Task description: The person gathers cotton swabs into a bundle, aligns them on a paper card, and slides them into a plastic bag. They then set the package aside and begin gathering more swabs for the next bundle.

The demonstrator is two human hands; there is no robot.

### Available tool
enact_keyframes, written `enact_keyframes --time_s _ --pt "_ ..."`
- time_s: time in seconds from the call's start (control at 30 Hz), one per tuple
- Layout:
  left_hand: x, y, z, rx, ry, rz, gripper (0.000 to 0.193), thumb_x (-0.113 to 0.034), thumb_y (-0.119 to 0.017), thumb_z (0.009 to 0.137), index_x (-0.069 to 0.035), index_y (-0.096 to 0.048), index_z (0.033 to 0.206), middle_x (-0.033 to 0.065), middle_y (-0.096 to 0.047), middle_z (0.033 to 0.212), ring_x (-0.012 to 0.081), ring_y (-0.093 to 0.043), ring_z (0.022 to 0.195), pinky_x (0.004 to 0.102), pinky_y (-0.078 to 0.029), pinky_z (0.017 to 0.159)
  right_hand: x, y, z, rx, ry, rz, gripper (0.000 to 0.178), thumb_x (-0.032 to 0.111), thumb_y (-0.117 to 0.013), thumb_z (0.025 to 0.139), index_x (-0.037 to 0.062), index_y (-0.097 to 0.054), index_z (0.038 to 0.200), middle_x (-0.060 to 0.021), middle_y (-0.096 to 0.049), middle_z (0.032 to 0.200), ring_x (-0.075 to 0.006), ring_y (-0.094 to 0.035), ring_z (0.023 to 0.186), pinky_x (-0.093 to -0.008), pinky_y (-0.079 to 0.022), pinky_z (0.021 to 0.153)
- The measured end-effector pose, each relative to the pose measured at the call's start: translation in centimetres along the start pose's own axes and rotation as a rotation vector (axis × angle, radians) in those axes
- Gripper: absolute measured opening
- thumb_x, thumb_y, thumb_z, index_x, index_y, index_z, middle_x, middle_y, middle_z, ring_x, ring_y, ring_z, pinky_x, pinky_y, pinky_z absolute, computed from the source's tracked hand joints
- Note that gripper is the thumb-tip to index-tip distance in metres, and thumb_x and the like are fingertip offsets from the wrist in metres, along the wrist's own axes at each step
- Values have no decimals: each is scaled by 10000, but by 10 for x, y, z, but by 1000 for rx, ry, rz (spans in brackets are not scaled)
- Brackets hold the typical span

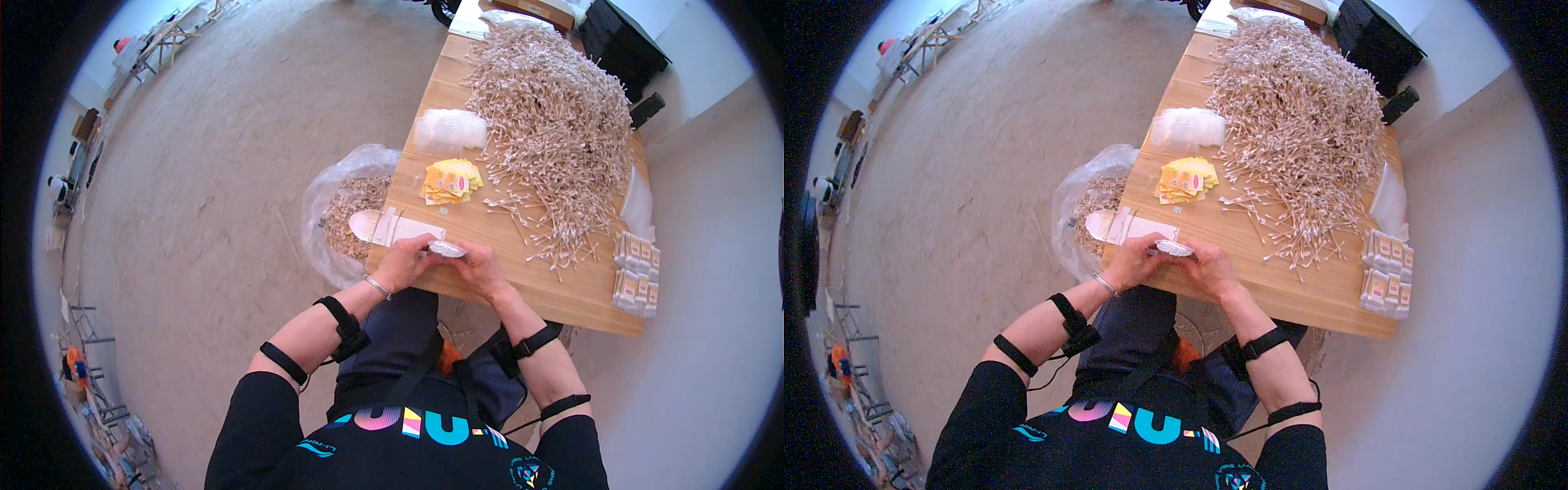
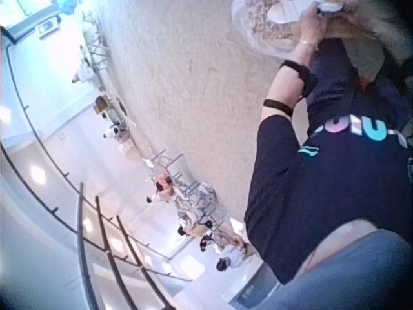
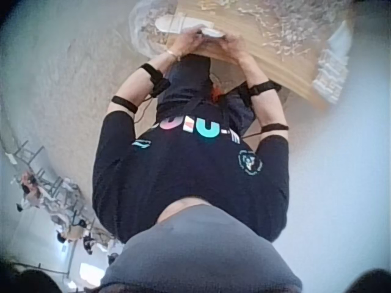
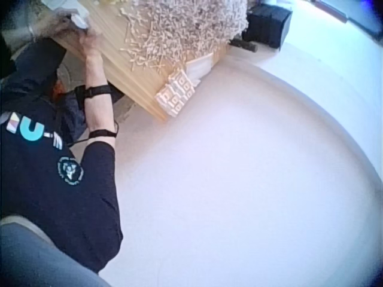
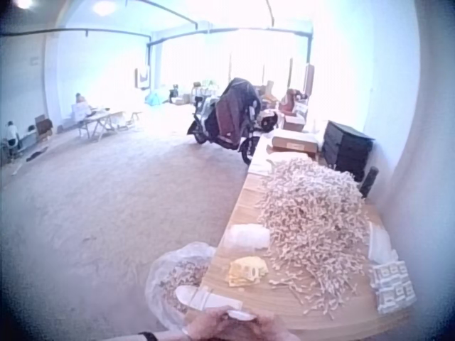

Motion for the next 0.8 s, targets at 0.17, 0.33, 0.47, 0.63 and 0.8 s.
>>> enact_keyframes --time_s 0.17,0.33,0.47,0.63,0.8 --pt "-25 13 -4 -182 -134 -87 269 -101 -694 778 -45 -606 1026 160 -651 892 304 -641 865 351 -503 731 6 4 1 -49 23 74 228 90 -682 786 57 -636 1006 -158 -661 887 -310 -647 827 -363 -508 708" --pt "-21 10 -5 -73 -125 -24 284 -85 -706 764 -28 -605 1024 151 -654 921 290 -641 885 340 -504 763 18 10 0 -46 83 159 273 95 -680 789 62 -636 1057 -148 -675 942 -275 -662 873 -340 -514 740" --pt "-11 4 -8 -25 -34 44 281 -74 -709 762 -28 -610 1021 138 -655 949 262 -641 923 330 -501 800 -2 1 0 67 -58 121 297 97 -701 769 53 -637 1056 -147 -677 927 -270 -665 878 -329 -515 750" --pt "-24 12 -7 -137 -85 -229 285 -83 -708 777 -2 -609 1031 140 -653 977 226 -634 945 319 -497 815 20 12 1 -12 6 123 258 86 -694 773 49 -656 1025 -152 -677 938 -262 -666 875 -327 -514 749" --pt "-28 12 -6 -78 -126 -173 305 -93 -712 780 20 -609 1043 145 -656 979 214 -635 936 306 -498 815 27 26 -4 -60 5 148 244 81 -697 800 42 -675 1040 -126 -691 969 -203 -666 894 -296 -508 790"
Point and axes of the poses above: each hand's wrist, its own z-axis towards the middle knuckle, its own y-axis out of the back of the hand, x = y × z, the point moved 9 cm from there along z, towards the middle knuckle
